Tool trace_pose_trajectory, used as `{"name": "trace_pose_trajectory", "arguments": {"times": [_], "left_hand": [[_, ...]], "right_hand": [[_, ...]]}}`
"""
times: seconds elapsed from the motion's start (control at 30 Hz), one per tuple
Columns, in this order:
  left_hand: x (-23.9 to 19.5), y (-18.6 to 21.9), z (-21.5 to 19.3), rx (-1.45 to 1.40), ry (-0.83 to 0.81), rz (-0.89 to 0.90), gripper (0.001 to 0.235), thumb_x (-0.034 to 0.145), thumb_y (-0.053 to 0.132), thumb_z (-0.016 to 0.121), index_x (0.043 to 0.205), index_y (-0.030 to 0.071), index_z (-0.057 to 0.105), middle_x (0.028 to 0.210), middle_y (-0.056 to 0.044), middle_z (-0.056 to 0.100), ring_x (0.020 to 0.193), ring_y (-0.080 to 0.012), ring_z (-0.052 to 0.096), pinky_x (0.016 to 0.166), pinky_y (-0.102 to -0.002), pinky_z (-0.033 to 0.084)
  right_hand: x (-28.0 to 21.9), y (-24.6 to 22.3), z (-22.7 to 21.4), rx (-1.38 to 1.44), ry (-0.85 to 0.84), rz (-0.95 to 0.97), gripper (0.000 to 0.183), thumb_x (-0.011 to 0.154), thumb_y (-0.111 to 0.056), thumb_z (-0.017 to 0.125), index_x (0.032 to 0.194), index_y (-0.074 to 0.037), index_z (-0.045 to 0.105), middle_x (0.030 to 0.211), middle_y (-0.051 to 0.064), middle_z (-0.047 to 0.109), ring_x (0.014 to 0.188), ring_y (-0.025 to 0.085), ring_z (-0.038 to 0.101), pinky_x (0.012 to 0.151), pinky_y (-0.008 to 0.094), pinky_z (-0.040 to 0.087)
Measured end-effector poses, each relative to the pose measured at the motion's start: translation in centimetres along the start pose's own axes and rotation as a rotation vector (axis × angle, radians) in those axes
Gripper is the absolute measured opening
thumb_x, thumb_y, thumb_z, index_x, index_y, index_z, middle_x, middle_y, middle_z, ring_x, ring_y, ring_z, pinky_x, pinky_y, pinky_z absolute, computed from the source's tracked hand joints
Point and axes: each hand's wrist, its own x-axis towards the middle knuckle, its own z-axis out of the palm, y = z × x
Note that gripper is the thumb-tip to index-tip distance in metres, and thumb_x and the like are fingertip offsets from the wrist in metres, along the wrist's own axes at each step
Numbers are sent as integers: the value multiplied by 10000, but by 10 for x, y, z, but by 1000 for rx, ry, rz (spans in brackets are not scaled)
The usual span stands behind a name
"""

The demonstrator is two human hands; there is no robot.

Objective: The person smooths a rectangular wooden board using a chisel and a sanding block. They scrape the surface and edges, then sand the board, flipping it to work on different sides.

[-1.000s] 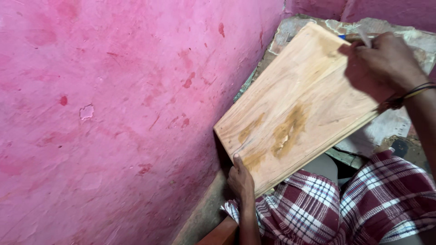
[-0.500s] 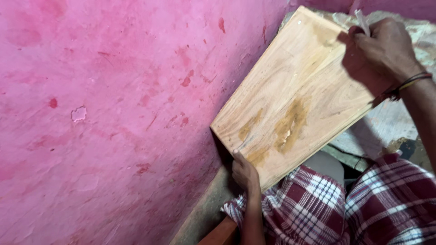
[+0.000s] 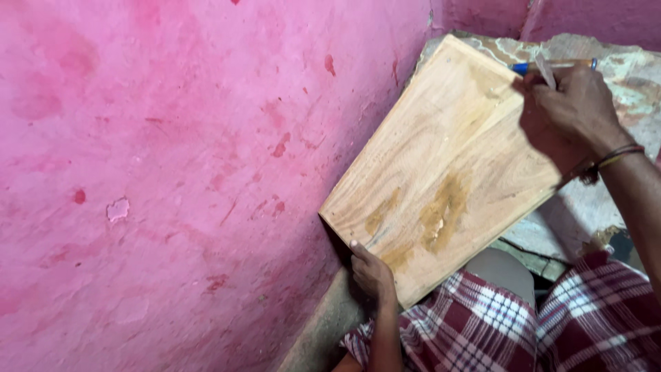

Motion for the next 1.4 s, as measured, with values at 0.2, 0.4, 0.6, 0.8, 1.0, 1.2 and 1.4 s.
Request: {"name": "trace_pose_trajectory", "arguments": {"times": [0.2,0.4,0.6,0.8,1.0,1.2,1.4], "left_hand": [[-1,9,-3,43,-4,7,804,1009,654,261,1071,-17,699,1041,-303,714,982,-524,650,875,-610,464],[-2,4,2,76,-40,-3,821,1015,649,238,1096,-30,693,1116,-307,697,1050,-523,620,922,-599,447],[4,-15,13,-5,-32,14,838,1019,654,242,1131,-42,694,1162,-305,687,1087,-514,608,954,-567,450],[9,-22,21,20,-47,-62,837,1005,667,216,1248,19,687,1270,-258,671,1165,-473,605,1018,-525,447],[13,-23,21,72,-134,-302,914,984,723,155,1311,63,696,1322,-256,667,1235,-467,605,1088,-528,441],[32,-53,54,-83,-152,-625,1051,986,770,173,1307,-121,629,1372,-335,602,1254,-492,595,1112,-534,446],[43,-60,66,-83,-4,-550,883,1033,625,242,1390,-141,499,1399,-349,528,1255,-474,571,1084,-550,481]], "right_hand": [[4,8,12,22,-25,42,242,1019,-279,657,1140,-139,812,713,130,716,617,243,666,633,429,570],[2,6,10,25,-67,97,290,992,-329,703,1081,-73,805,736,163,713,615,283,681,631,457,560],[-8,-8,7,35,-51,93,326,975,-350,706,1063,-49,795,759,175,716,662,304,693,667,471,555],[-9,-10,12,4,-5,-12,311,883,-283,717,1030,-16,782,789,211,719,718,352,705,728,498,565],[-16,-30,9,-81,-30,-7,321,896,-308,720,1017,-17,777,806,224,719,747,370,712,736,516,558],[-33,-99,14,-58,-120,-39,537,922,-583,663,1030,-70,777,803,174,714,671,330,704,626,493,560],[-47,-119,15,-186,-63,-158,600,1019,-598,620,908,-15,709,816,209,698,701,395,685,639,532,534]]}}
